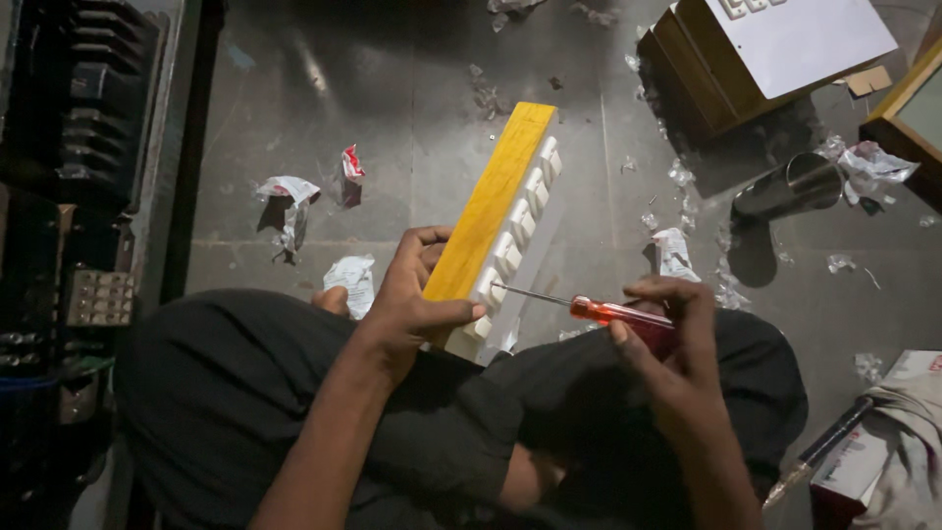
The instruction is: The person sits on the floor and uses a screwdriver to tighten screws on white electrical sockets mounted on a yellow and white board. The person repeatedly adjusts the board and continues screwing each socket in sequence.
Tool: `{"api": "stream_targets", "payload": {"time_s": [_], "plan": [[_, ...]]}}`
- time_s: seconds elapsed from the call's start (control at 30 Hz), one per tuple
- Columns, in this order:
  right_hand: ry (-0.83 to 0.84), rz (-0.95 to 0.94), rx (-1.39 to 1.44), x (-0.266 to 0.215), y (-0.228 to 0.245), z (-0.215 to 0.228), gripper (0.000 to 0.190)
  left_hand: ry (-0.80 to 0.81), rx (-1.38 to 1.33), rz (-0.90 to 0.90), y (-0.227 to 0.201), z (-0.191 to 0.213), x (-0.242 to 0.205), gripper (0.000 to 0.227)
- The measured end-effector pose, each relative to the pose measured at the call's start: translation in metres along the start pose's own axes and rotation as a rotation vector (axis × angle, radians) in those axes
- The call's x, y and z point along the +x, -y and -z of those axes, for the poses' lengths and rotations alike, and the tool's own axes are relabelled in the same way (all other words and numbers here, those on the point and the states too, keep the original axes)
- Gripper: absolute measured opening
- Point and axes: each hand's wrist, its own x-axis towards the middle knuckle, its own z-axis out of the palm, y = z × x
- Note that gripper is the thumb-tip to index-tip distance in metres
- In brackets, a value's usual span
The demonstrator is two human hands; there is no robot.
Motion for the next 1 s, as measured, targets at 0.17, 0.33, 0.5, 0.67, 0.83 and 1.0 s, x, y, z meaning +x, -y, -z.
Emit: {"api": "stream_targets", "payload": {"time_s": [0.17, 0.33, 0.5, 0.67, 0.83, 1.0], "plan": [[-0.071, -0.12, 0.044, -0.002, 0.001, -0.006, 0.034, 0.0, 0.032, 0.003, 0.002, 0.001, -0.001, 0.094], [-0.051, -0.088, -0.211, -0.005, 0.0, -0.003, 0.031, -0.008, 0.019, -0.006, 0.012, 0.008, 0.003, 0.094], [0.278, 0.299, -0.653, 0.01, 0.027, 0.008, 0.03, -0.042, 0.037, -0.033, 0.008, 0.009, 0.006, 0.083], [0.505, -0.27, -0.651, 0.045, 0.038, 0.006, 0.031, 0.042, -0.041, -0.085, 0.012, 0.017, 0.009, 0.077], [0.676, -0.253, -0.54, 0.054, 0.054, 0.003, 0.036, -0.008, -0.012, -0.023, 0.008, 0.018, 0.01, 0.078], [0.884, 0.61, -1.206, 0.058, 0.064, -0.001, 0.05, -0.023, 0.009, -0.014, 0.006, 0.017, 0.013, 0.075]]}}
